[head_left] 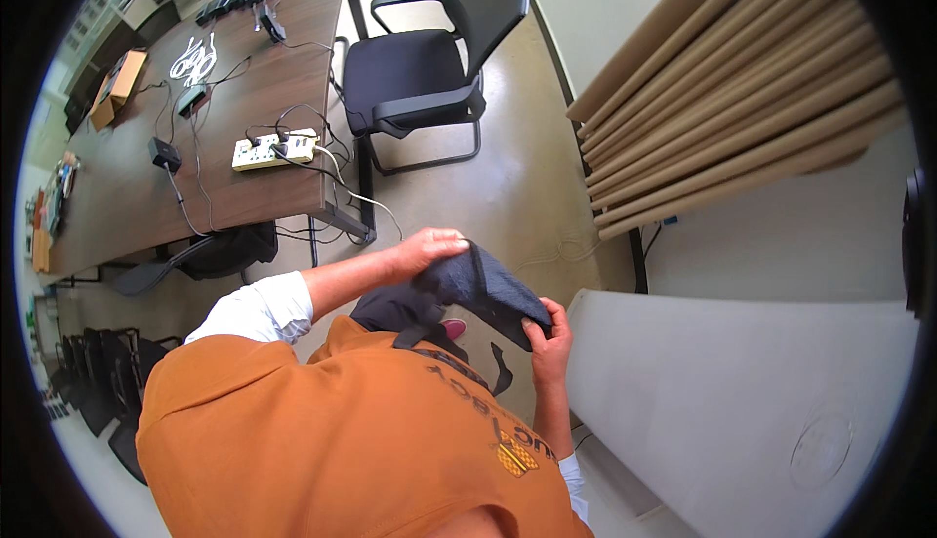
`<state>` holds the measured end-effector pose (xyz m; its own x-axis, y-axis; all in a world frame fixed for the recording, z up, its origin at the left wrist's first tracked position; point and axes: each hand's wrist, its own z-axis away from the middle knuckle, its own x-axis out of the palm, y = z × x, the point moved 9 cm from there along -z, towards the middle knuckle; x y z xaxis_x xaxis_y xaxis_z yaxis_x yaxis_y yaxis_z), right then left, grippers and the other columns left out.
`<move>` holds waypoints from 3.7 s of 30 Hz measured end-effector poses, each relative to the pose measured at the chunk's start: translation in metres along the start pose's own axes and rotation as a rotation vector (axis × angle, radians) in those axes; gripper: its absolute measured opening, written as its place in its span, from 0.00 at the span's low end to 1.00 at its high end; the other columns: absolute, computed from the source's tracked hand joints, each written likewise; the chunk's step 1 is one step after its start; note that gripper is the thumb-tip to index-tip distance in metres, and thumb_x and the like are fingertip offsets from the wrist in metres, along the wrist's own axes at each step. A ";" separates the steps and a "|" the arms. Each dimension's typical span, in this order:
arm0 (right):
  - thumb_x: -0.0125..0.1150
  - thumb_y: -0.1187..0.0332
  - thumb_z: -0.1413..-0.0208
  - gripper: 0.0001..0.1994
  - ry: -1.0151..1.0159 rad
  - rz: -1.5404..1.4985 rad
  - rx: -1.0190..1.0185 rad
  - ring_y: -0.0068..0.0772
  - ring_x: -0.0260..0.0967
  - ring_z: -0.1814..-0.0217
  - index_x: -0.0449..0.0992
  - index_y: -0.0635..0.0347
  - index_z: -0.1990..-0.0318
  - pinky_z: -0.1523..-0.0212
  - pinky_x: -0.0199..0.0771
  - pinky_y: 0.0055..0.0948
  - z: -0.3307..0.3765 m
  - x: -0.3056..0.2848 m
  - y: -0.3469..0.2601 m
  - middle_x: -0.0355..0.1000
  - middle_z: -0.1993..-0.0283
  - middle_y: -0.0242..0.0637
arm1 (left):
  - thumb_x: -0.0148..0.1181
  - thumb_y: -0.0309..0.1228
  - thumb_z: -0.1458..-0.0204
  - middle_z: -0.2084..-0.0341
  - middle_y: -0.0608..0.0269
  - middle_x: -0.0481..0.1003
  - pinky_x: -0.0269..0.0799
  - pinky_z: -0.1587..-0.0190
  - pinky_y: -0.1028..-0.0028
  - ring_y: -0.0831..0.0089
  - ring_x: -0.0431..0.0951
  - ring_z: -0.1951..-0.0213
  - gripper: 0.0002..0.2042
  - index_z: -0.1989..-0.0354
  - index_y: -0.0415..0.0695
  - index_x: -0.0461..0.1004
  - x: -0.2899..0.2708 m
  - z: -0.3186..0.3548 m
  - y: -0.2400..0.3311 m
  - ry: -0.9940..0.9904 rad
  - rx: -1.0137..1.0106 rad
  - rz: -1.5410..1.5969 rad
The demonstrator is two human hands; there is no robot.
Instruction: The person wipes the surface of a large wooden conference table with a grey cloth, moving around the table and under a chair to clean the frame and seat.
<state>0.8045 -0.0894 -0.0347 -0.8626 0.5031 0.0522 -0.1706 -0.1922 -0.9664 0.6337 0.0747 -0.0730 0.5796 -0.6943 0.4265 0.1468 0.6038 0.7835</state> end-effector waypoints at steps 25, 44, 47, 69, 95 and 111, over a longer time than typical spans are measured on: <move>0.53 0.70 0.38 0.16 -0.181 0.204 -0.141 0.16 0.65 0.63 0.70 0.54 0.43 0.68 0.68 0.17 -0.530 0.089 -0.116 0.70 0.51 0.29 | 0.56 0.29 0.42 0.49 0.64 0.72 0.65 0.40 0.68 0.73 0.71 0.46 0.21 0.40 0.47 0.65 -0.268 -0.183 0.301 0.543 0.624 0.494; 0.62 0.65 0.50 0.28 -0.448 1.096 -0.898 0.50 0.43 0.29 0.66 0.49 0.39 0.32 0.43 0.52 -0.722 0.317 -0.181 0.49 0.28 0.42 | 0.52 0.58 0.46 0.29 0.59 0.44 0.46 0.34 0.45 0.56 0.44 0.29 0.40 0.29 0.58 0.43 -0.522 0.117 0.181 2.152 -0.790 -0.183; 0.63 0.63 0.51 0.32 -0.362 1.126 -0.914 0.52 0.41 0.28 0.64 0.49 0.36 0.32 0.42 0.54 -0.719 0.327 -0.182 0.45 0.27 0.43 | 0.43 0.61 0.44 0.28 0.63 0.41 0.39 0.31 0.45 0.55 0.38 0.28 0.38 0.28 0.62 0.40 -0.567 0.088 0.132 2.041 -0.840 -0.300; 0.62 0.77 0.54 0.39 -0.287 0.747 -0.139 0.46 0.68 0.54 0.52 0.53 0.32 0.61 0.74 0.46 -0.751 0.324 -0.173 0.59 0.38 0.51 | 0.43 0.59 0.44 0.29 0.58 0.44 0.33 0.33 0.40 0.46 0.40 0.29 0.37 0.29 0.58 0.45 -0.683 0.190 0.114 2.456 -0.980 0.041; 0.56 0.75 0.49 0.13 -0.383 0.367 0.273 0.42 0.76 0.63 0.72 0.72 0.55 0.59 0.79 0.38 -0.972 0.121 -0.156 0.75 0.60 0.47 | 0.46 0.34 0.39 0.31 0.55 0.51 0.51 0.31 0.63 0.51 0.53 0.32 0.28 0.30 0.58 0.48 -0.540 -0.010 0.110 2.042 -0.588 -0.545; 0.67 0.69 0.56 0.38 0.211 1.641 -0.788 0.50 0.55 0.34 0.58 0.52 0.34 0.38 0.56 0.50 -1.005 -0.036 -0.247 0.57 0.34 0.47 | 0.43 0.48 0.38 0.28 0.68 0.44 0.44 0.32 0.47 0.58 0.42 0.28 0.29 0.29 0.67 0.43 -0.586 0.033 0.112 2.073 -0.781 -0.374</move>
<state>1.3561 0.7871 -0.0509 0.1694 0.3349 -0.9269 0.9772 -0.1792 0.1138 0.2838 0.5364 -0.2207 0.1572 0.1499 -0.9761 0.3015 0.9339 0.1920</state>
